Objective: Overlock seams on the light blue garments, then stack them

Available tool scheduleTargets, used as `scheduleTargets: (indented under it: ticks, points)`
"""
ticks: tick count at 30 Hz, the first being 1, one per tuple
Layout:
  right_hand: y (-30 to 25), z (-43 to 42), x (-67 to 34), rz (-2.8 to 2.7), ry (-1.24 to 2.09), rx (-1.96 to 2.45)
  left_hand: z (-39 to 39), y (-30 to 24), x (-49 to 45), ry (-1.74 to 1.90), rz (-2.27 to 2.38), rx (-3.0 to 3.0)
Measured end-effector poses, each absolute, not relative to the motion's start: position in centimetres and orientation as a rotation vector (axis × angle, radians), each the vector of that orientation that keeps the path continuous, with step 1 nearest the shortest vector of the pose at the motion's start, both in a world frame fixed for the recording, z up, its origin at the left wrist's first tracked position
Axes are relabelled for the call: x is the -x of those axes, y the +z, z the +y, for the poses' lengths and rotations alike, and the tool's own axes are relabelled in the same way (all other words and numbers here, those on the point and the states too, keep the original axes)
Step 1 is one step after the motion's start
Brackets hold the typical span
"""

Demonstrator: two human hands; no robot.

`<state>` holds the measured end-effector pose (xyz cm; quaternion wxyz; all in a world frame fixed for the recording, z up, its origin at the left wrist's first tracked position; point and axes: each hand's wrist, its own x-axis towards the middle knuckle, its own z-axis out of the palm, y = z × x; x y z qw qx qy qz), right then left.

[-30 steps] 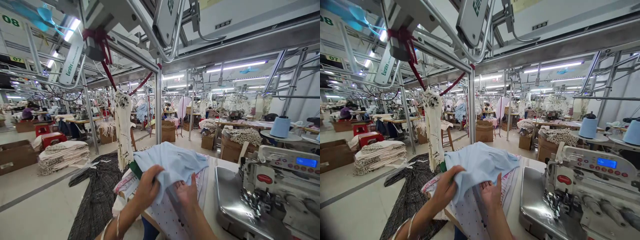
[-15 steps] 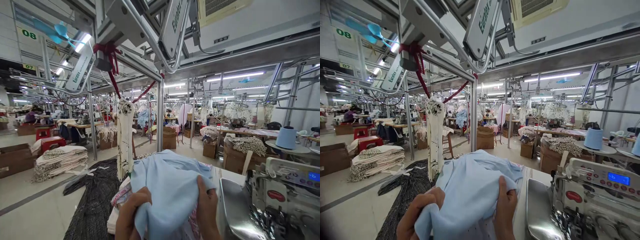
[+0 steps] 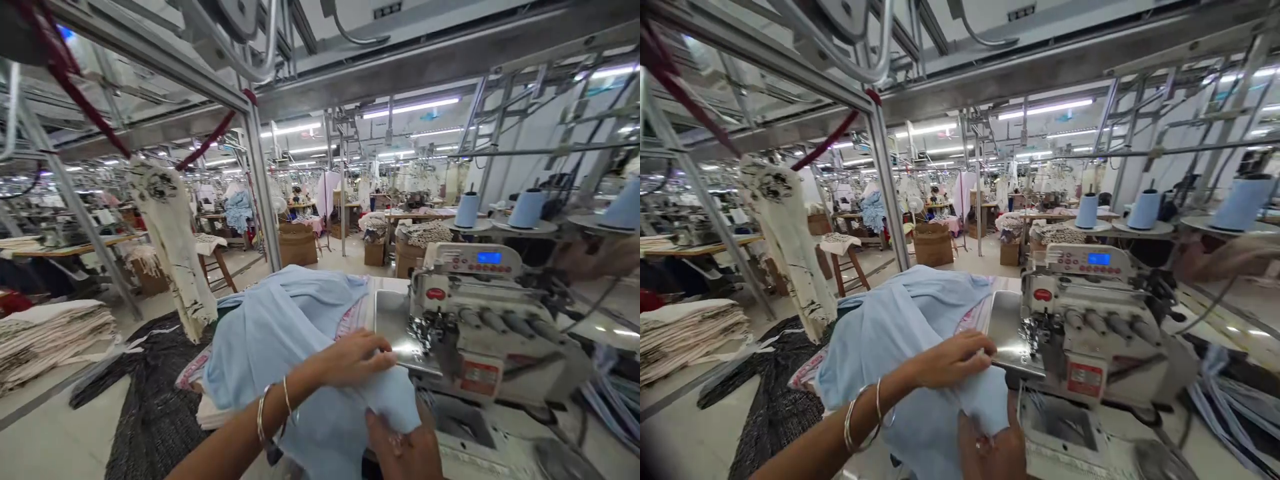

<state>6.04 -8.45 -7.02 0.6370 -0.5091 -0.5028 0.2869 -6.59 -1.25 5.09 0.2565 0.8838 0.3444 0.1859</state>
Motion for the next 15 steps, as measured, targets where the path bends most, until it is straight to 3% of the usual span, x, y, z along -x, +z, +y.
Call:
scheduleTargets:
  ticks: [5, 12, 15]
  points:
    - [-6.7, -8.7, -9.0, -1.09, 0.612, 1.169, 1.2, 6.4, 4.2, 0.108, 0.887, -2.335]
    - [-8.3, -7.5, -8.3, -0.714, 1.017, 1.102, 2.6, 4.6, 1.6, 0.429, 0.958, -2.401]
    - [-9.2, -5.5, -7.3, -0.553, 0.945, 1.049, 2.9, 3.7, 0.4, 0.47, 1.038, -2.499]
